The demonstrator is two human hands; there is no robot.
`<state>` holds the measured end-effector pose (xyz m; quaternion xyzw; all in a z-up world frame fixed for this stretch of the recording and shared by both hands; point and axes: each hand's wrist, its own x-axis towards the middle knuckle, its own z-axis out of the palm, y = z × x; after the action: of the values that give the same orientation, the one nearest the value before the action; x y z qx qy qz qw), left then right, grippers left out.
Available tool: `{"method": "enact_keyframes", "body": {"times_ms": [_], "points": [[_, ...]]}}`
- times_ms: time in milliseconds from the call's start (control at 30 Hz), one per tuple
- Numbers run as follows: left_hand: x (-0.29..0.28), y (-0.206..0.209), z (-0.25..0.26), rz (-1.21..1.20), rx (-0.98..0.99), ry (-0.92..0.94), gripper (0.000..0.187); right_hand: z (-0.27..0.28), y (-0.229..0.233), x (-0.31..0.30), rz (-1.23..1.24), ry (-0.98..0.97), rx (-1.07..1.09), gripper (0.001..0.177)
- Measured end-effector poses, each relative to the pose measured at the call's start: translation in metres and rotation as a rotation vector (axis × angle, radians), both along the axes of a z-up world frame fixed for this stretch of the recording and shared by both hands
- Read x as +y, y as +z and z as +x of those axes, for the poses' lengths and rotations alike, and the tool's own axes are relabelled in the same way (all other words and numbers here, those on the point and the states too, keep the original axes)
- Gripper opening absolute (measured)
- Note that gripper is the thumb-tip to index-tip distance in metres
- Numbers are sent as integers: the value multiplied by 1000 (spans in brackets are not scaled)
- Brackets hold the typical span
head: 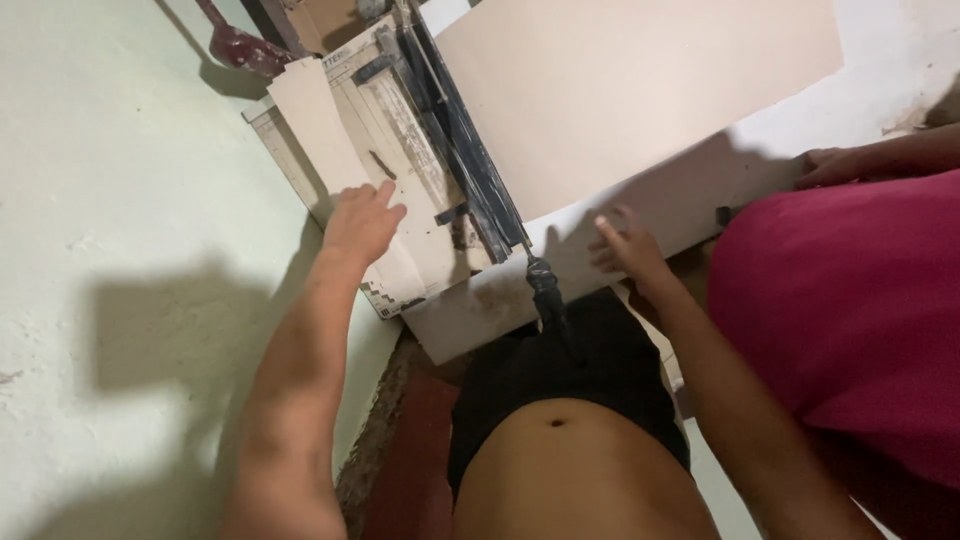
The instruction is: Using a manual paper cutter to cut strips of paper or cardboard on a work surface.
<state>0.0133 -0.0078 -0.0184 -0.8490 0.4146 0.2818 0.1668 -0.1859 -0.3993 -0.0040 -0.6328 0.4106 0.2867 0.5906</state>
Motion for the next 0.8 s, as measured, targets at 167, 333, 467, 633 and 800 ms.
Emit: {"method": "enact_keyframes", "body": {"times_ms": [167, 333, 467, 633, 800], "points": [[-51, 83, 8, -169, -106, 777, 71, 38, -1, -6, 180, -384, -40, 85], [-31, 33, 1, -390, -42, 1368, 110, 22, -86, -36, 307, -664, -174, 60], [-55, 36, -13, -389, -212, 1030, 93, -1, -61, -22, 249, -572, -176, 28], [-106, 17, -33, -499, 3, 861, 83, 19, -46, 9, 38, -315, -174, 40], [-148, 21, -28, -270, 264, 858, 97, 38, -48, 5, 52, -288, -211, 29]]}}
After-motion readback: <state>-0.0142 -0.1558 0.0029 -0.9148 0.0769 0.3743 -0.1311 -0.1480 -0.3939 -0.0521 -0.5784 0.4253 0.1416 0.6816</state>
